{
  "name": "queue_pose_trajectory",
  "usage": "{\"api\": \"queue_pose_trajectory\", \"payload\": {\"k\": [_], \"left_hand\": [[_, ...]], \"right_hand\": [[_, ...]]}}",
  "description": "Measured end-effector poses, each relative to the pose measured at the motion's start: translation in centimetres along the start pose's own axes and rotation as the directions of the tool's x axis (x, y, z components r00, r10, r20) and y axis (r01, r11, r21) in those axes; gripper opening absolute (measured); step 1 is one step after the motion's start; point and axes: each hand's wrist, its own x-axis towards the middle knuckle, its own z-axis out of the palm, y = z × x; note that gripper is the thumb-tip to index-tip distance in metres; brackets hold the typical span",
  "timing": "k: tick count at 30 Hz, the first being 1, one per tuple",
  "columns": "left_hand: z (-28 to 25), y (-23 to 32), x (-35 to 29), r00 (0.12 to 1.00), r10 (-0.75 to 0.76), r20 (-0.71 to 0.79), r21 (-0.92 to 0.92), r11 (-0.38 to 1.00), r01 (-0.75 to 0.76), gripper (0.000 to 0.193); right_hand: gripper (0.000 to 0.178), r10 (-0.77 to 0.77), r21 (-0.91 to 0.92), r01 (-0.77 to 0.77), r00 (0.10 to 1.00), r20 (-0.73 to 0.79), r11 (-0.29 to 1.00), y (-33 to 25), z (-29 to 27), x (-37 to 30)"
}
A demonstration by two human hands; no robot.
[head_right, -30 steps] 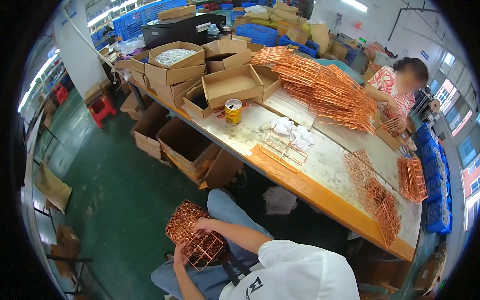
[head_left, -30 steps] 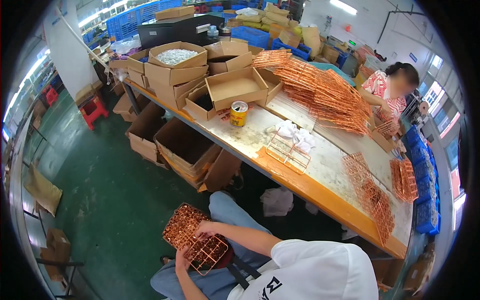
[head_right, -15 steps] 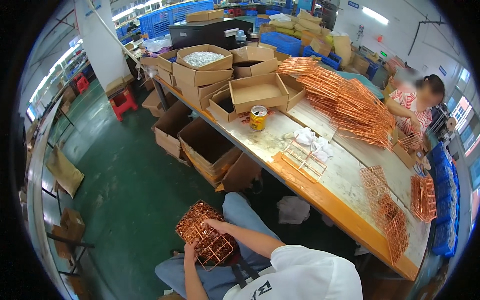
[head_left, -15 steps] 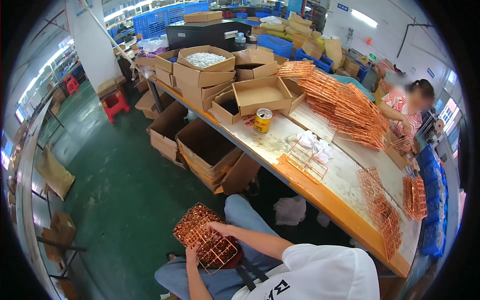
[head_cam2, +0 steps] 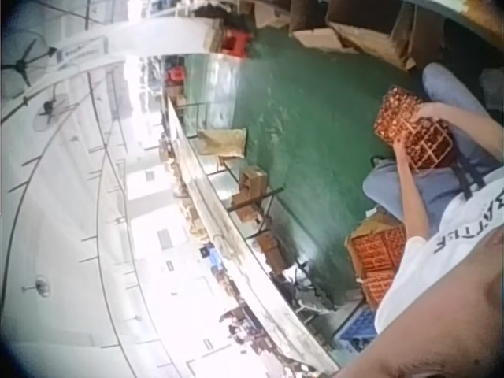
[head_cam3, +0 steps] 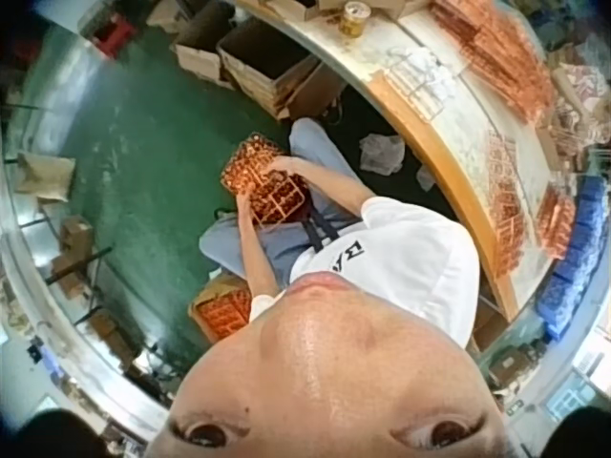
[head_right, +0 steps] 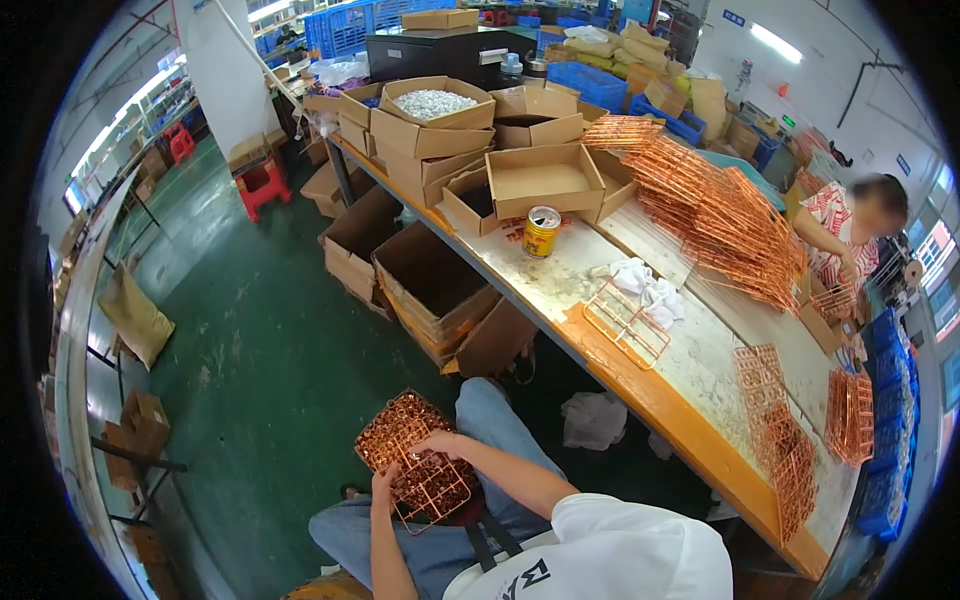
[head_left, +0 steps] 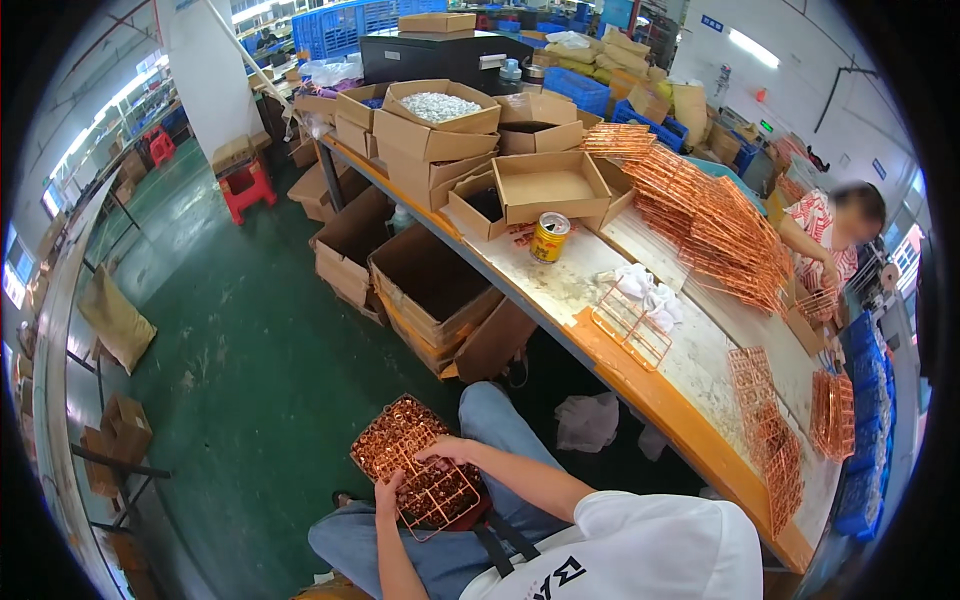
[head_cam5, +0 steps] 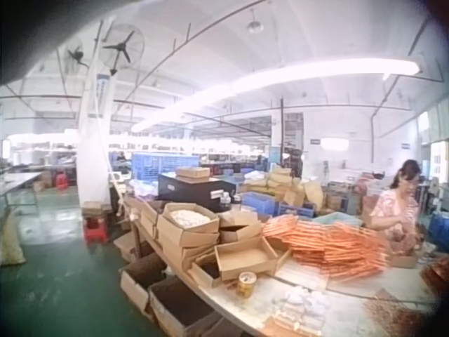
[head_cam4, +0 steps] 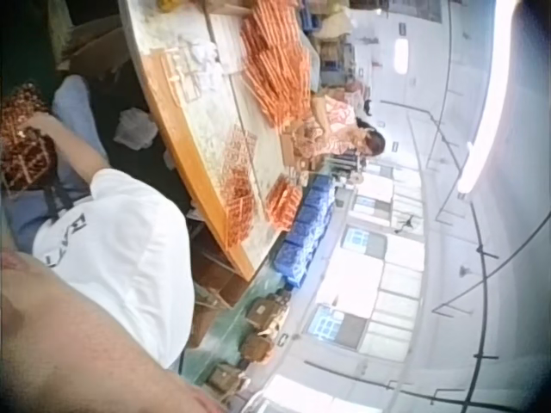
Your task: The person picks up a copper-colored grid and manually snaps small circular components into the grid spaces.
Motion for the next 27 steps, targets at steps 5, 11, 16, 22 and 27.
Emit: {"api": "queue_pose_trajectory", "payload": {"k": [5, 11, 16, 22, 27], "left_hand": [[-0.7, -1.6, 0.2, 0.997, 0.067, -0.039, -0.136, 0.988, -0.072, 0.025], [-0.4, -0.8, 2.4, 0.994, 0.105, 0.015, -0.269, 0.958, -0.097, 0.026], [-1.0, -1.2, 2.9, 0.997, 0.067, -0.040, -0.143, 0.987, -0.072, 0.019], [-1.8, -3.0, 3.2, 0.994, -0.015, -0.112, -0.079, 0.997, 0.006, 0.019], [-0.8, -2.1, 3.1, 0.980, -0.105, -0.167, -0.178, 0.981, 0.075, 0.027]], "right_hand": [[0.017, -0.079, -0.078, 0.074, 0.995, -0.065, 0.994, 2.0, 0.1, 1.4], [0.032, -0.123, -0.159, 0.102, 0.984, -0.130, 0.982, -1.9, 0.8, -1.1], [0.016, 0.019, -0.115, -0.031, 0.994, -0.108, 0.993, -0.8, -1.0, 1.9], [0.017, -0.039, -0.164, -0.007, 0.959, -0.280, 0.986, 2.1, -1.3, 4.1], [0.026, -0.124, -0.114, 0.098, 0.960, -0.252, 0.989, 2.3, -2.7, 5.6]]}}
